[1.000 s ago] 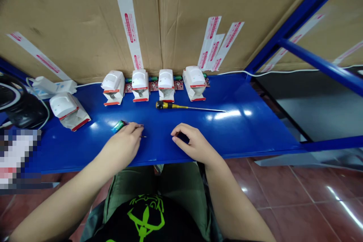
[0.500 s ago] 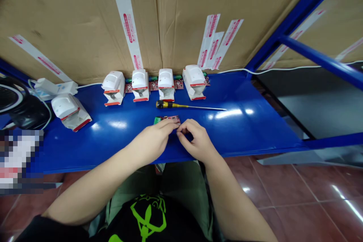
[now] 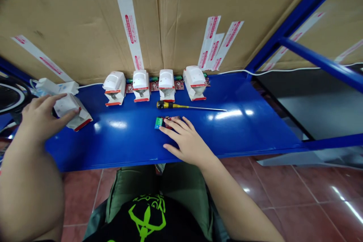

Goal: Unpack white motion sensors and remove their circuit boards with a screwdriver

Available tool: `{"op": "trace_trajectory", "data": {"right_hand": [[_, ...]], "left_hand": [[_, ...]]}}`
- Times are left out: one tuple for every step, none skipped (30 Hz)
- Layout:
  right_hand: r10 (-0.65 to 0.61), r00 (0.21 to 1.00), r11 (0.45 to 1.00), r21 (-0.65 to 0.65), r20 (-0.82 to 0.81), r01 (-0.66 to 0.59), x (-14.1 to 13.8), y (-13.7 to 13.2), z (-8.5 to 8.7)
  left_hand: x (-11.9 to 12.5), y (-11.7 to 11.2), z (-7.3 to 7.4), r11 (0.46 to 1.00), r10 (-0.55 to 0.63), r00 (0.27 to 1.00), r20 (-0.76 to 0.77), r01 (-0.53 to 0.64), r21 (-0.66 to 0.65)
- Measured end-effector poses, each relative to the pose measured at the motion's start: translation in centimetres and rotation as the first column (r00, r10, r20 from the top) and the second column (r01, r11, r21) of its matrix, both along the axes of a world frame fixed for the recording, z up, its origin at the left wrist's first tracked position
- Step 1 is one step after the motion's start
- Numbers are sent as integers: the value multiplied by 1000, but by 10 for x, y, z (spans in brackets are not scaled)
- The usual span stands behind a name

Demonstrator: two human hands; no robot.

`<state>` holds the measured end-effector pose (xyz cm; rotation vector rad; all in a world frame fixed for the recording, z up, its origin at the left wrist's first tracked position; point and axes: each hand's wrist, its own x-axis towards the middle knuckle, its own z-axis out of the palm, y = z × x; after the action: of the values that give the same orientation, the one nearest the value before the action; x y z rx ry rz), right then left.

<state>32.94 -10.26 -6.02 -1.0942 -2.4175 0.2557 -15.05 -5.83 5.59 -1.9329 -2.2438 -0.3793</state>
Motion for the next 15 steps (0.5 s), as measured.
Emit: {"op": "trace_trajectory", "data": {"right_hand": [[-8, 1000, 1000, 3, -3, 8, 0, 0, 1], [-17, 1000, 1000, 9, -7, 17, 1, 1, 2], [-26, 1000, 1000, 16, -12, 26, 2, 1, 2], [-34, 999, 999, 24, -19, 34, 4, 2, 3], [-38, 999, 999, 30, -27, 39, 7, 2, 3], [-40, 998, 998, 35, -37, 42, 10, 3, 3], [-44, 998, 998, 38, -49, 46, 15, 4, 3], [-50, 997, 998, 39, -61, 52, 20, 6, 3], [-59, 996, 997, 40, -71, 62, 25, 7, 3], [-73, 994, 996, 41, -77, 76, 31, 9, 2], [-89, 993, 995, 44, -77, 92, 37, 10, 2], [-105, 992, 993, 49, -75, 109, 42, 11, 2], [-118, 990, 991, 55, -72, 122, 47, 12, 3], [-128, 989, 989, 60, -71, 133, 51, 13, 3], [-134, 988, 988, 61, -72, 139, 54, 14, 3]], "left_hand": [[-1, 0, -1, 999, 2, 1000, 15, -2, -32], [0, -1, -2, 999, 2, 999, 34, 0, -45], [2, -1, -2, 999, -1, 999, 54, 4, -48], [5, -1, -1, 999, -1, 997, 72, 4, -39], [8, -1, 0, 1000, 2, 996, 84, 0, -24], [12, -1, 1, 1000, 7, 996, 91, -6, -12], [15, -1, 1, 1000, 12, 996, 93, -11, -8], [17, -1, 2, 1000, 14, 995, 95, -13, -8], [20, -1, 4, 1000, 15, 995, 96, -14, -9], [23, 0, 5, 1000, 18, 996, 93, -17, -12], [25, 0, 7, 1000, 26, 996, 87, -24, -20], [27, 0, 9, 999, 34, 996, 79, -31, -39], [29, 1, 12, 997, 42, 997, 72, -37, -71], [31, 1, 15, 993, 47, 997, 66, -39, -110], [32, 1, 18, 988, 54, 997, 58, -45, -148]]}}
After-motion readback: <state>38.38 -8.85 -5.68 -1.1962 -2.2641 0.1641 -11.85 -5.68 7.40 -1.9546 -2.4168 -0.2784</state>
